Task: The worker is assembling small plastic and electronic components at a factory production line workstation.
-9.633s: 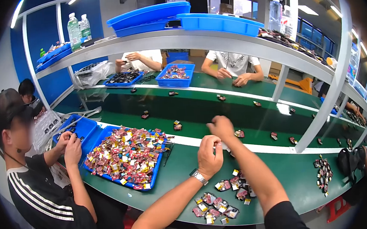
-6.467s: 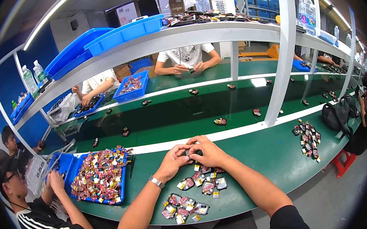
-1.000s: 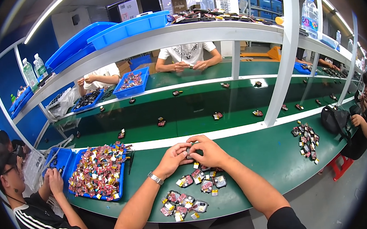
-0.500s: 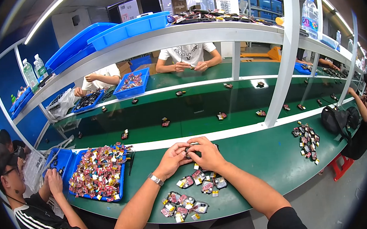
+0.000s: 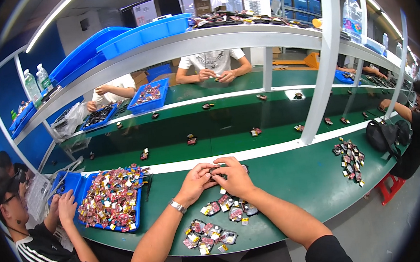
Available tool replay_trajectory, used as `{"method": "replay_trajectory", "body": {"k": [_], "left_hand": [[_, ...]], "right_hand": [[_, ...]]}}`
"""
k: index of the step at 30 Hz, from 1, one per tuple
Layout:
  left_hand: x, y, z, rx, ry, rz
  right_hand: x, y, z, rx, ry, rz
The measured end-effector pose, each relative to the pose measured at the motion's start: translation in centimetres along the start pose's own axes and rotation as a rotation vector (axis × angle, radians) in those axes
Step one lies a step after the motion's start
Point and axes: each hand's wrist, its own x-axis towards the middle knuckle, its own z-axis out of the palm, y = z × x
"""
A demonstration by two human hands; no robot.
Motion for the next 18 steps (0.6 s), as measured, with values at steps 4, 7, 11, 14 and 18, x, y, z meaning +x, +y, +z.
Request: {"method": "replay_trajectory", "body": {"k": [4, 7, 11, 14, 18], "left_hand": [[-0.1, -0.2, -0.7, 0.012, 0.040, 0.011], [-0.8, 0.4, -0.7, 0.034, 0.095, 0.029], [0.1, -0.2, -0.3, 0.036, 0.079, 0.012], [0.5, -0.3, 0.1, 0.046, 0.068, 0.011], [-0.5, 0.2, -0.3, 0.067, 0.118, 0.009]], "right_hand": [[0.1, -0.2, 0.6, 0.008, 0.022, 0.000], [0.4, -0.7, 1.2, 0.015, 0.037, -0.036], [0.4, -0.2, 0.4, 0.016, 0.057, -0.061], [0.0, 0.9, 0.8, 0.105, 0.013, 0.108], [0.5, 0.5, 1.7, 0.245, -0.037, 0.234]]}}
